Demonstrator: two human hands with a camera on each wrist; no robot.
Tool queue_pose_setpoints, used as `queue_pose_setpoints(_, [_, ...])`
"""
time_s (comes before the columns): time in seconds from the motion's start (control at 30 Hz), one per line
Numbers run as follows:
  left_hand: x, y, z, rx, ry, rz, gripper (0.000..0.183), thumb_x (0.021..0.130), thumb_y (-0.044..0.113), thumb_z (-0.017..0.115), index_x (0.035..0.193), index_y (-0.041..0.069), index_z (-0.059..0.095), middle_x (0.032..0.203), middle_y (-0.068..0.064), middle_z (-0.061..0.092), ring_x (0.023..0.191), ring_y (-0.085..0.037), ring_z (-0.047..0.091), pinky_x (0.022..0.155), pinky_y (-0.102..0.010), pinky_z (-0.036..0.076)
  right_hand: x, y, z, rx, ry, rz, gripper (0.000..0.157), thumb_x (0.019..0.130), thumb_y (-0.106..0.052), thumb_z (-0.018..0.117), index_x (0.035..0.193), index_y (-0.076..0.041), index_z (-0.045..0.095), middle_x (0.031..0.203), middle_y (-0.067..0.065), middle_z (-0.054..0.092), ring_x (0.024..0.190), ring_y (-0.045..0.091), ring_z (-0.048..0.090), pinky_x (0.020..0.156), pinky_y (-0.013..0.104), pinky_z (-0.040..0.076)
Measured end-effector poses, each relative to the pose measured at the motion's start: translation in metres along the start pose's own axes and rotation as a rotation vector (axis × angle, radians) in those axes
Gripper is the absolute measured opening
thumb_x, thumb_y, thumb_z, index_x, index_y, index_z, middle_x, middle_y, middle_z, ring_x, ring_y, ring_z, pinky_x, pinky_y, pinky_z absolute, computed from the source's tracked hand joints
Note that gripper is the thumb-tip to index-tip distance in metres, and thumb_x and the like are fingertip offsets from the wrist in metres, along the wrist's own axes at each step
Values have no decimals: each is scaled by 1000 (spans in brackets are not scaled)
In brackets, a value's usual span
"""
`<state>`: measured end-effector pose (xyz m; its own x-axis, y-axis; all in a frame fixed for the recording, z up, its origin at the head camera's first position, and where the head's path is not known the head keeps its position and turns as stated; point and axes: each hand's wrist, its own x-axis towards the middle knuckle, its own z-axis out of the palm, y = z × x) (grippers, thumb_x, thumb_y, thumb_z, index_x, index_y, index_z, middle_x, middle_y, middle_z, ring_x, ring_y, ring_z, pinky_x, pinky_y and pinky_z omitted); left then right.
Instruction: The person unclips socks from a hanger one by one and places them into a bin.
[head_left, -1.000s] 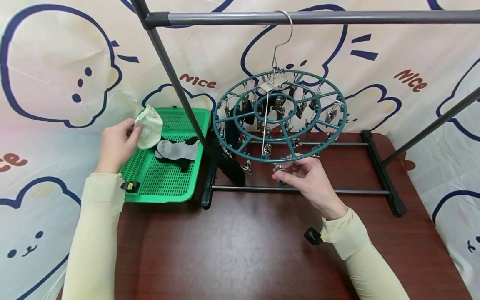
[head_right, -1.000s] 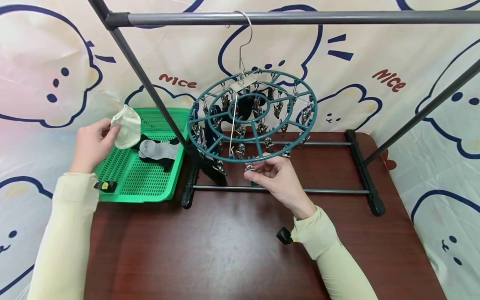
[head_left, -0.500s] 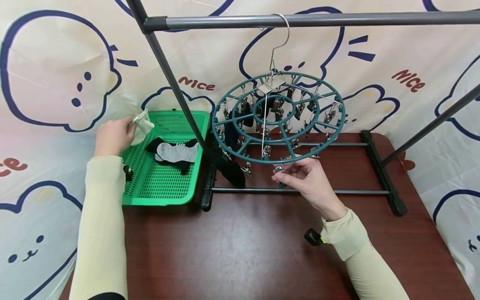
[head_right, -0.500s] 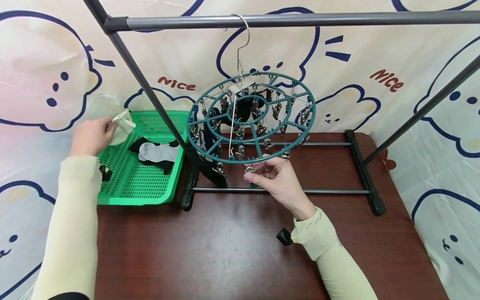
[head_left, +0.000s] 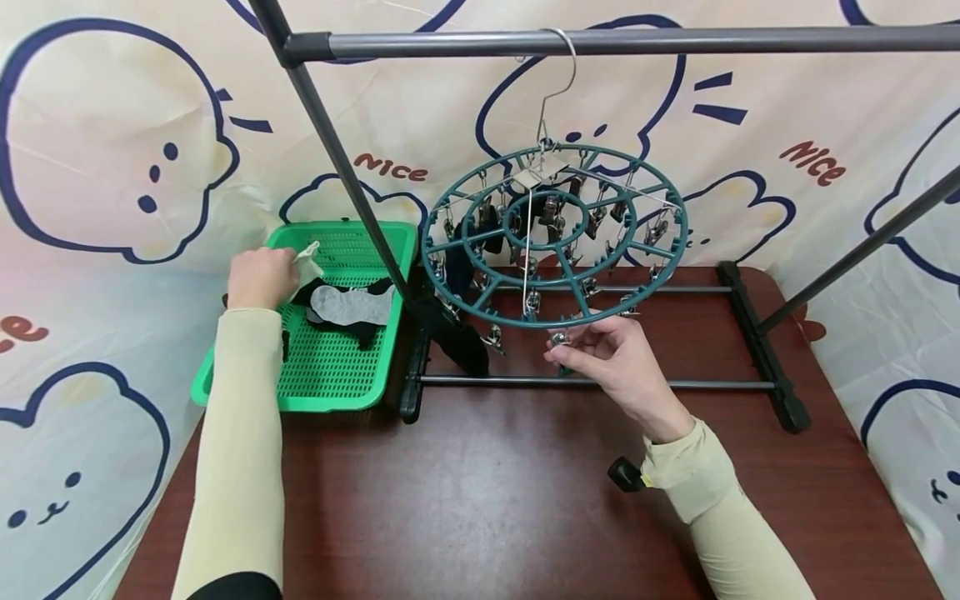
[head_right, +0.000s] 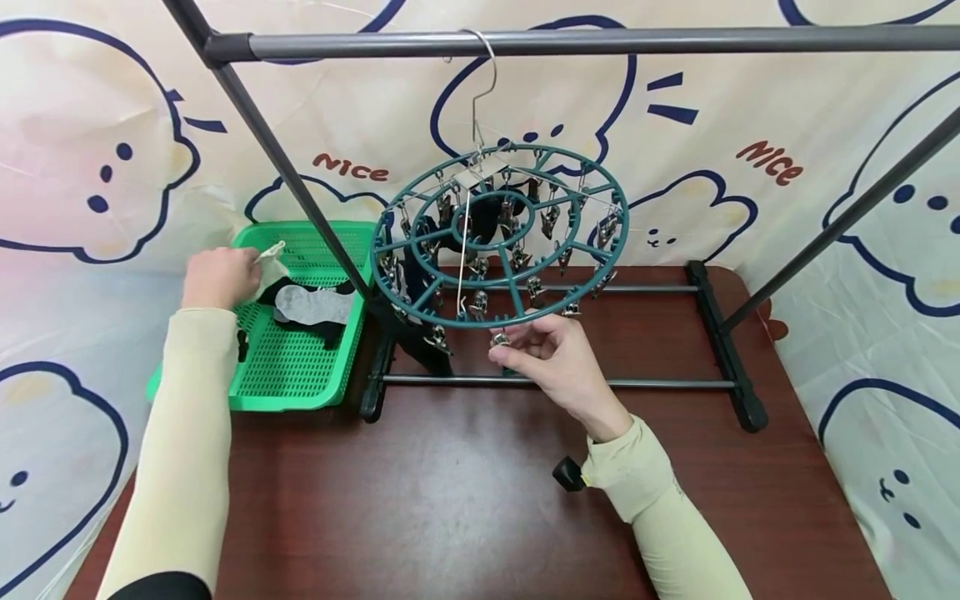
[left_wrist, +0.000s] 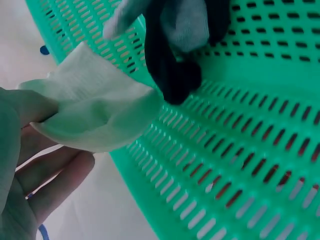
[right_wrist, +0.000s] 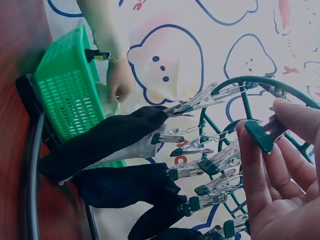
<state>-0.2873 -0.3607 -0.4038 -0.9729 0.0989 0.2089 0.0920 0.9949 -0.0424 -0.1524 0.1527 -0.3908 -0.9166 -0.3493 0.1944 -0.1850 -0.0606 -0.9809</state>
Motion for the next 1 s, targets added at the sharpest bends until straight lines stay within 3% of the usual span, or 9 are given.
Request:
queue_pose_setpoints(0.27, [5,4,19,-78,-133,50,20,95,9,56,80,4,68,64,-12,61,56,-30,51,57,-48,44,0,1,1,8,-3,-10,18,92,1,76,107,9,72,96,10,79,86,18,79,82,32,62])
queue_pose_setpoints(0.47, [6,11,26,-153,-241,31,22,100,14,57,90,4,74,67,-11,64,59,-27,53,59,-44,43,0,-1,-1,-16,-9,-5,21,92,-2,76,108,12,70,95,2,79,87,19,79,83,31,61])
queue_pose_setpoints(0.7, [6,16,27,-248,-375,8,26,101,21,63,78,10,67,63,-5,58,62,-26,51,62,-40,40,-1,-3,-1,-32,4,-2,26,92,-1,77,110,15,69,96,2,79,88,20,79,83,30,61])
queue_pose_setpoints(0.87, [5,14,29,-307,-457,-7,20,100,25,67,98,6,73,87,-13,70,77,-29,56,70,-43,45,-1,-2,0,-30,4,-7,24,91,0,77,109,14,69,97,8,79,88,22,79,82,30,61])
queue_pose_setpoints(1.0, [0,14,28,-340,-534,-42,33,100,28,67,120,2,71,115,-22,69,94,-35,58,78,-49,49,0,0,1,-20,-5,-7,24,92,0,76,109,15,69,97,10,79,87,19,79,81,30,62])
